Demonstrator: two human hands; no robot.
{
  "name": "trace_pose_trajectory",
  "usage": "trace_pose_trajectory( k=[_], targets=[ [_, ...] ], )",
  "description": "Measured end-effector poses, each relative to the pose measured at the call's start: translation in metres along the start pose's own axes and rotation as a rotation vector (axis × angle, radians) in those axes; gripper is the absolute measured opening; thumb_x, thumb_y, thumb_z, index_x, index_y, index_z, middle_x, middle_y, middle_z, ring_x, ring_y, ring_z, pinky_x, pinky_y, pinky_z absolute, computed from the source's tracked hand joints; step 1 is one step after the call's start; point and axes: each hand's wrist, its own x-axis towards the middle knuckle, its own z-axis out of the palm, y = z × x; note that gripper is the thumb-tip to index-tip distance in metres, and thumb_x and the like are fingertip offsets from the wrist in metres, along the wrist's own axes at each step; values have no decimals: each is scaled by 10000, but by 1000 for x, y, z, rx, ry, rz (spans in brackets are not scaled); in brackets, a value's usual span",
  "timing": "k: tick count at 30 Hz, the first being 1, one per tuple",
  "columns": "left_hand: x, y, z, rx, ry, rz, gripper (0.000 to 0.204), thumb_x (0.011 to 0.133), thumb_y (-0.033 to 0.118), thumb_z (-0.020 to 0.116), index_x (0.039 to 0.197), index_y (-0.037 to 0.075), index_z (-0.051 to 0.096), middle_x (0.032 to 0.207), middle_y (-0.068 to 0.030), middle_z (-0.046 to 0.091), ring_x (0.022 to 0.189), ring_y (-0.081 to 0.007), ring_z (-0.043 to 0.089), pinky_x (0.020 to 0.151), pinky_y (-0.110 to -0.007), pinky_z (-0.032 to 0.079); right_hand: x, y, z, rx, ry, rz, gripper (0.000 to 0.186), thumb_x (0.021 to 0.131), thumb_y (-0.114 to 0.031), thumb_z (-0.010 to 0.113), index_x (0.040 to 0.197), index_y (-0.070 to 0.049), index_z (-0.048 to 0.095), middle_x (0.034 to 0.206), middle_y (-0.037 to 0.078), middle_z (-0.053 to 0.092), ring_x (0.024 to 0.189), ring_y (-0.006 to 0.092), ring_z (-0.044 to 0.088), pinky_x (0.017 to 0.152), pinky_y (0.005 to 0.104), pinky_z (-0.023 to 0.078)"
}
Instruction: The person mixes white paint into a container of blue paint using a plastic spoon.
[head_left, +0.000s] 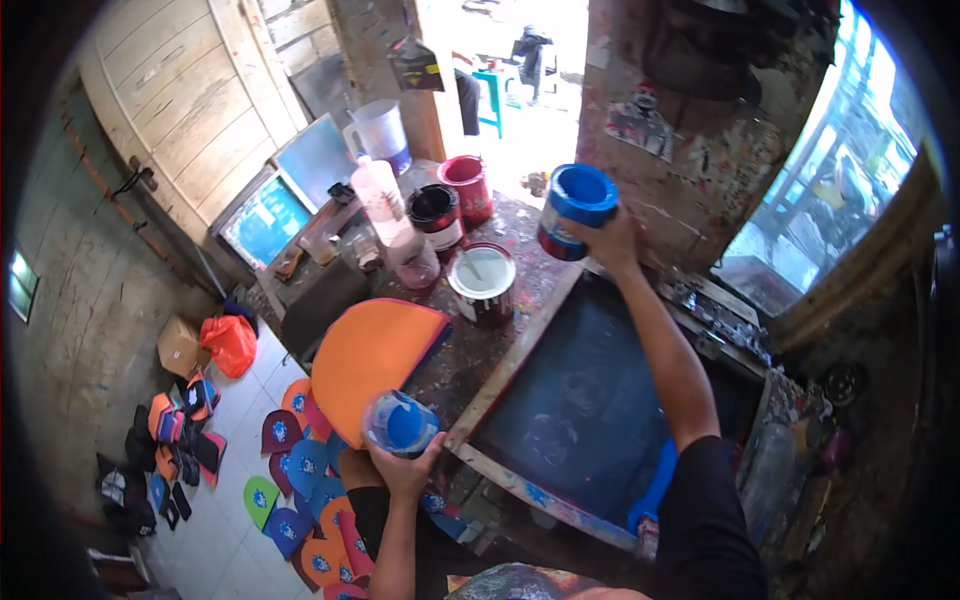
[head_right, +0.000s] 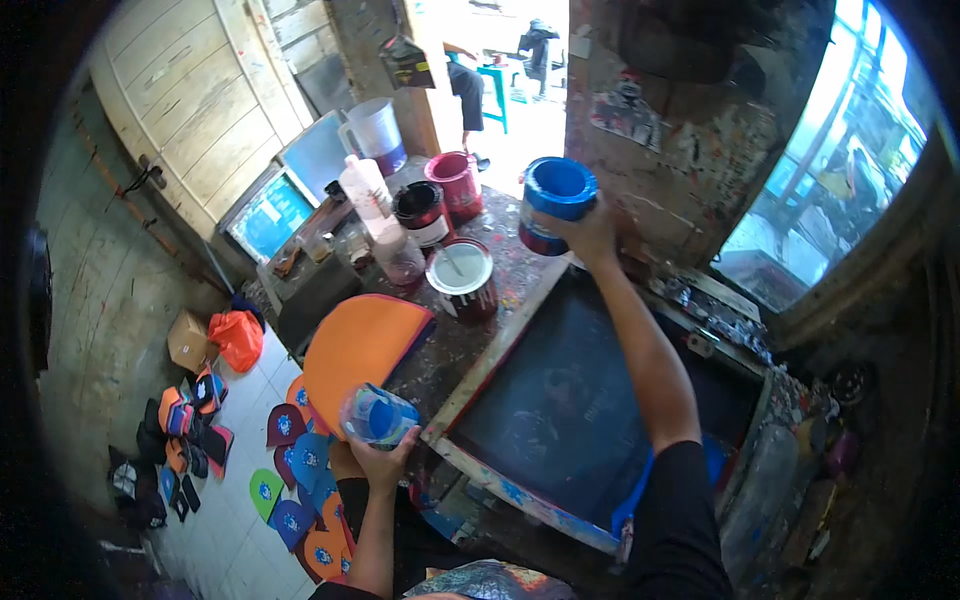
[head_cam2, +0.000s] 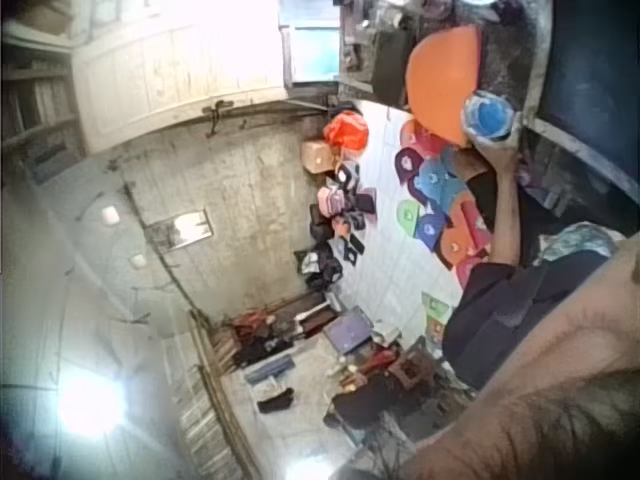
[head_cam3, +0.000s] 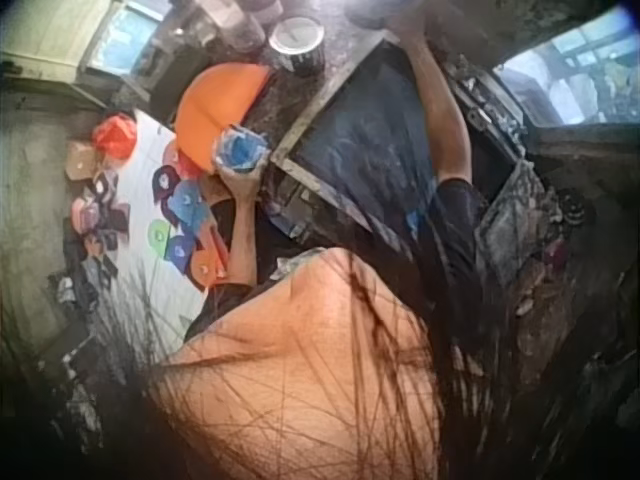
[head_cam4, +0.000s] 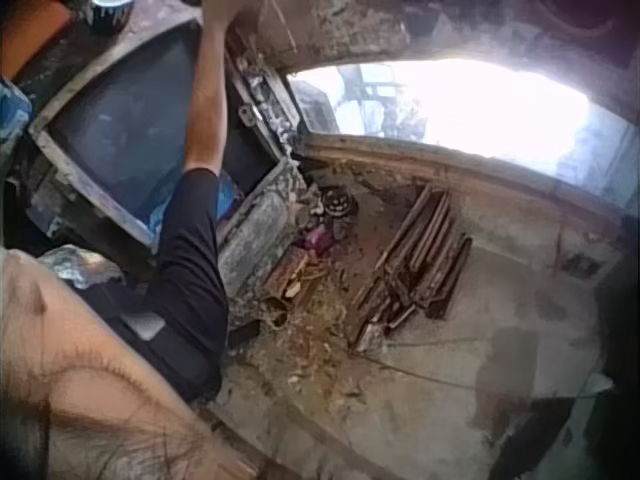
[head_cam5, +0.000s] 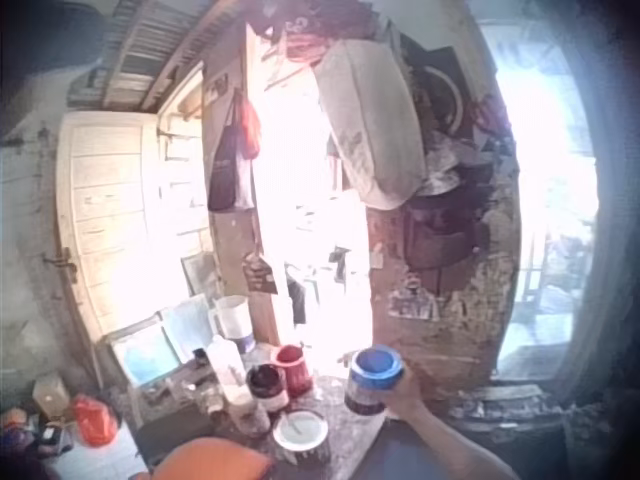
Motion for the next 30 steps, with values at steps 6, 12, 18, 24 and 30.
trace_pose_trajectory(
  k=[6, 12, 18, 24, 30],
  targets=[
    [18, -18, 1, -8, -6, 17, 936, 674, 152, 992, 1425, 31, 447, 1362, -153, 581, 1241, -257, 606, 1060, -407, 514, 33, 51, 112, -247, 16, 69, 969, 589, -492, 1028, 1306, 14, 617, 1214, 171, 743, 1102, 261, 736, 964, 415, 599],
    [23, -31, 8, -13, -38, -29, 935, 670, 177, 1007, 1407, 34, 450, 1327, -148, 587, 1212, -254, 624, 1049, -405, 525, 20, 86, 139, -285, -101, 56, 1062, 577, -550, 1021, 1337, 48, 581, 1268, 212, 704, 1156, 309, 711, 986, 436, 574],
    [26, -31, 8, -117, -115, -58, 1071, 643, 283, 1033, 1464, 4, 404, 1401, -188, 557, 1282, -299, 602, 1090, -438, 499, 36, 54, 74, -530, -306, 232, 988, 697, -487, 980, 1421, 45, 569, 1383, 242, 665, 1245, 305, 683, 1007, 403, 565],
    [43, -31, -39, -224, 8, 195, 1243, 688, 576, 941, 1550, -59, 310, 1544, -275, 434, 1446, -387, 458, 1211, -518, 360, -18, -95, 151, -871, -653, -18, 1073, 734, -696, 852, 1477, 14, 546, 1478, 272, 576, 1357, 386, 589, 1123, 489, 483],
    [121, 2, -65, -110, 34, 357, 1113, 761, 594, 862, 1534, -33, 363, 1532, -265, 442, 1444, -398, 456, 1192, -535, 385, -20, -95, 151, -931, -708, 140, 1224, 600, -530, 909, 1521, 113, 422, 1464, 341, 540, 1369, 436, 562, 1138, 487, 479]
  ],
)
